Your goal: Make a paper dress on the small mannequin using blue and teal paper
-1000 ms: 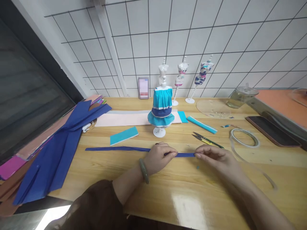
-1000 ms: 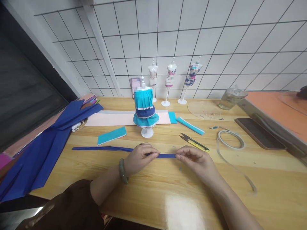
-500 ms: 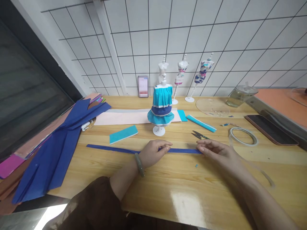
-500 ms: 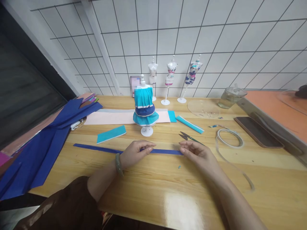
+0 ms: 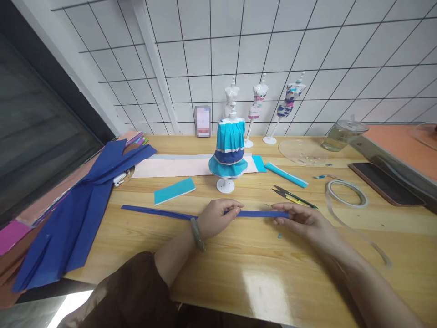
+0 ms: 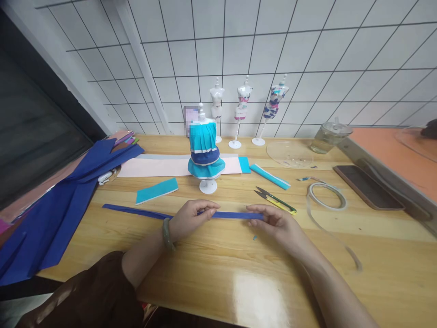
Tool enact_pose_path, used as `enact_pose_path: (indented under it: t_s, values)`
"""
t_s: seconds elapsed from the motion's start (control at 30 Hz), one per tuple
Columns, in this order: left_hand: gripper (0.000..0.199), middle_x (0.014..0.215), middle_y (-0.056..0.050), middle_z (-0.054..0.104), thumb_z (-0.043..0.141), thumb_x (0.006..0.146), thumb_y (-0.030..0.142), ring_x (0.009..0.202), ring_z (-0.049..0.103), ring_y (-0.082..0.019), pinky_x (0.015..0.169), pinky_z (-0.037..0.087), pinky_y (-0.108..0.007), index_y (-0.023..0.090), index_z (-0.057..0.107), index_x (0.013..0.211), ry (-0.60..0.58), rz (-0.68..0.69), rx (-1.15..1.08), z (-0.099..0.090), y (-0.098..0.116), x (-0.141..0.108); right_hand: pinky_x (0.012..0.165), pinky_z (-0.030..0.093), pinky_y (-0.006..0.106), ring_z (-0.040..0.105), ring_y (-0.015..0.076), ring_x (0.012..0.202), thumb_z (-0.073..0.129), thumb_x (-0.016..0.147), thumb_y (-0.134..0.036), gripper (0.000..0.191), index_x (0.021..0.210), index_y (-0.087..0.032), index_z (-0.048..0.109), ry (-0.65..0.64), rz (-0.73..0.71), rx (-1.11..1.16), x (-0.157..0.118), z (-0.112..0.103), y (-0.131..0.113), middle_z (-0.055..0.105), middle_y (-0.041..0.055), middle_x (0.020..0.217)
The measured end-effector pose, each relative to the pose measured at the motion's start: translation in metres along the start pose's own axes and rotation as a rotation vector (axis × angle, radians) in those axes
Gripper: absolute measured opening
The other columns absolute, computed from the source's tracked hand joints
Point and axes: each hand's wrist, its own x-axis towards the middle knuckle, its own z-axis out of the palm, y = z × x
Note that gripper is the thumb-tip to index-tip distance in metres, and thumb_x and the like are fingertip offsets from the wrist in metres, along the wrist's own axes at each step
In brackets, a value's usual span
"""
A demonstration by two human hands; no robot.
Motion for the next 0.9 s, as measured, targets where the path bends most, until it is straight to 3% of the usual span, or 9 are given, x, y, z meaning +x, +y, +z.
enact_pose_path:
  t_s: [0.13,0.3,0.43,0.63,0.9]
  values:
    - [0.030,0.094,-0.007,0.071,0.051,0.084,0.031,0.084,0.064,-0.017,0.076,0.049,-0.026,0.013,0.067,0.101,-0.001,0.004,0.015,0.0005,-0.0015,0.0000,0.068,0.051,0.033,0.065,0.0216,0.077,0.075,0.066,-0.043,0.041,0.099,-0.019,0.069,0.022,0.009,-0.031,-0.0003,0.0002,-0.0023,0.072,0.0088,0.088]
    - [0.030,0.094,-0.007,0.071,0.051,0.084,0.032,0.085,0.064,-0.017,0.077,0.049,-0.025,0.013,0.068,0.099,0.000,0.013,0.017,0.0008,-0.0022,-0.0001,0.068,0.050,0.029,0.063,0.0186,0.073,0.071,0.069,-0.046,0.030,0.083,-0.019,0.071,0.043,-0.003,-0.090,0.0004,-0.0019,-0.0027,0.071,0.0060,0.077]
    - [0.030,0.093,-0.007,0.071,0.050,0.085,0.032,0.086,0.064,-0.016,0.078,0.049,-0.025,0.014,0.069,0.099,0.002,0.024,0.010,0.0014,-0.0028,-0.0007,0.072,0.049,0.031,0.063,0.0205,0.078,0.070,0.070,-0.049,0.030,0.076,-0.020,0.072,0.023,-0.039,-0.140,0.0003,-0.0022,-0.0053,0.071,0.0075,0.087]
    - [0.028,0.094,-0.006,0.071,0.056,0.081,0.034,0.085,0.065,-0.017,0.080,0.049,-0.027,0.016,0.068,0.099,0.011,0.016,-0.010,0.0018,-0.0025,-0.0019,0.065,0.051,0.030,0.063,0.0223,0.080,0.072,0.066,-0.051,0.036,0.086,-0.021,0.073,0.028,0.004,-0.140,-0.0013,0.0018,-0.0096,0.071,0.0075,0.093]
    - [0.024,0.097,-0.006,0.071,0.057,0.079,0.030,0.090,0.065,-0.017,0.082,0.049,-0.028,0.016,0.069,0.095,0.012,-0.001,0.003,0.0012,0.0001,-0.0027,0.068,0.052,0.031,0.064,0.0216,0.080,0.075,0.064,-0.048,0.044,0.098,-0.020,0.071,0.078,0.037,-0.087,0.0001,0.0016,-0.0062,0.072,0.0082,0.099]
